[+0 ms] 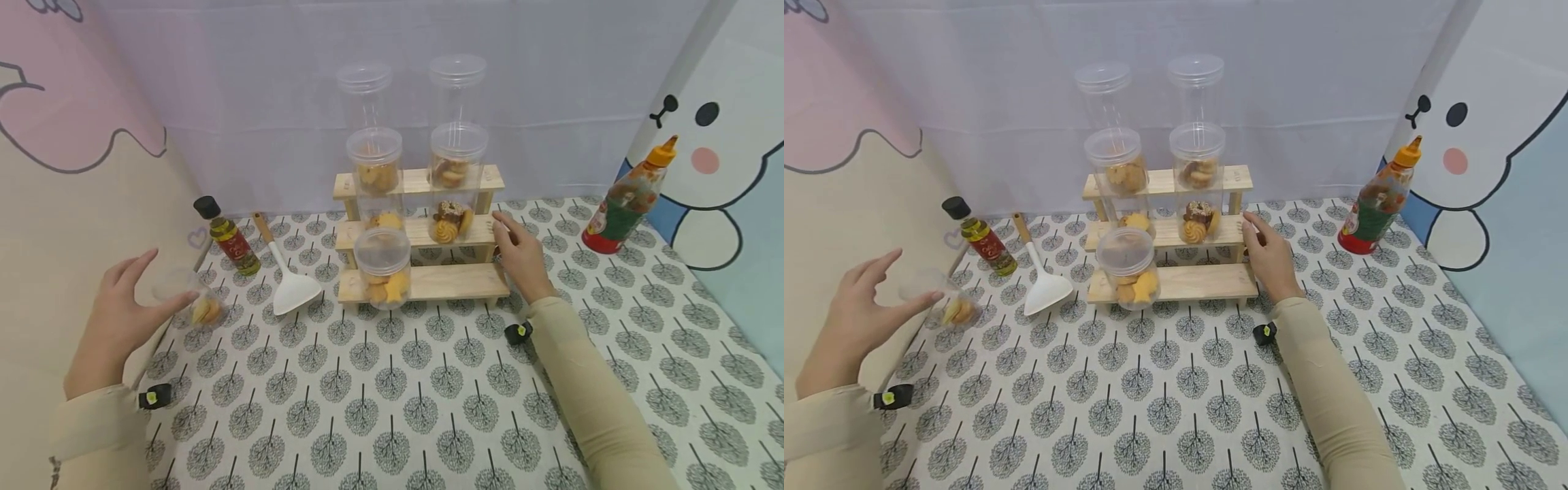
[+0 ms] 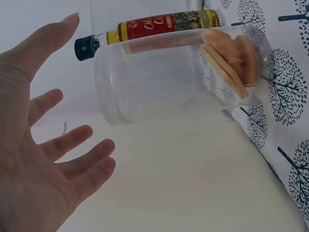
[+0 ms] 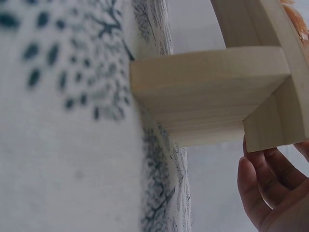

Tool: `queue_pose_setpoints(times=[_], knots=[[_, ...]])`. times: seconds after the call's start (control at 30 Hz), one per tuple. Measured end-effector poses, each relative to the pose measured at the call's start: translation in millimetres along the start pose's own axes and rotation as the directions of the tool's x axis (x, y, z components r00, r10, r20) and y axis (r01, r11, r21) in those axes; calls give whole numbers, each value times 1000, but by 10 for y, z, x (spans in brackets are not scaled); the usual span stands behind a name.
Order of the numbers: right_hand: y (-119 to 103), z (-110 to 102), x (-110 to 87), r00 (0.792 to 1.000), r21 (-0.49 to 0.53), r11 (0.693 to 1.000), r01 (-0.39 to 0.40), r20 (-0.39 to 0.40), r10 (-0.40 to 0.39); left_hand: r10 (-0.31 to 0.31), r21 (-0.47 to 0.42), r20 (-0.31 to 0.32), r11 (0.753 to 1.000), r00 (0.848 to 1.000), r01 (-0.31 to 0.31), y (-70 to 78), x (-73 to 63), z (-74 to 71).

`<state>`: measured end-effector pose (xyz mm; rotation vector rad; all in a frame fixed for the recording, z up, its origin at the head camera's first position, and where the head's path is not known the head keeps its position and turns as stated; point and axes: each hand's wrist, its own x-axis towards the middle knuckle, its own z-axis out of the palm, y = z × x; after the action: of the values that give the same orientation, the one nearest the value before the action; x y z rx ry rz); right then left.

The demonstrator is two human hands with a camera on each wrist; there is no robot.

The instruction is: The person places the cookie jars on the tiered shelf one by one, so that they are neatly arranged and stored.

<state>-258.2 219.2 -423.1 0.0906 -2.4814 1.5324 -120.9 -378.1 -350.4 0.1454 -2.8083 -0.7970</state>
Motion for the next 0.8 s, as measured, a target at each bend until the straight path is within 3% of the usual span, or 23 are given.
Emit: queue_pose_setpoints(times=[0.3, 0.8], knots=[[-1, -3, 8, 1000, 1, 1000, -1, -6, 1, -13, -2, 3, 1000, 1000, 13, -150, 38, 106], [3, -7, -6, 1000, 22, 1000, -2, 7, 2, -22, -2, 22, 1000, 1000, 22, -188, 69, 220]])
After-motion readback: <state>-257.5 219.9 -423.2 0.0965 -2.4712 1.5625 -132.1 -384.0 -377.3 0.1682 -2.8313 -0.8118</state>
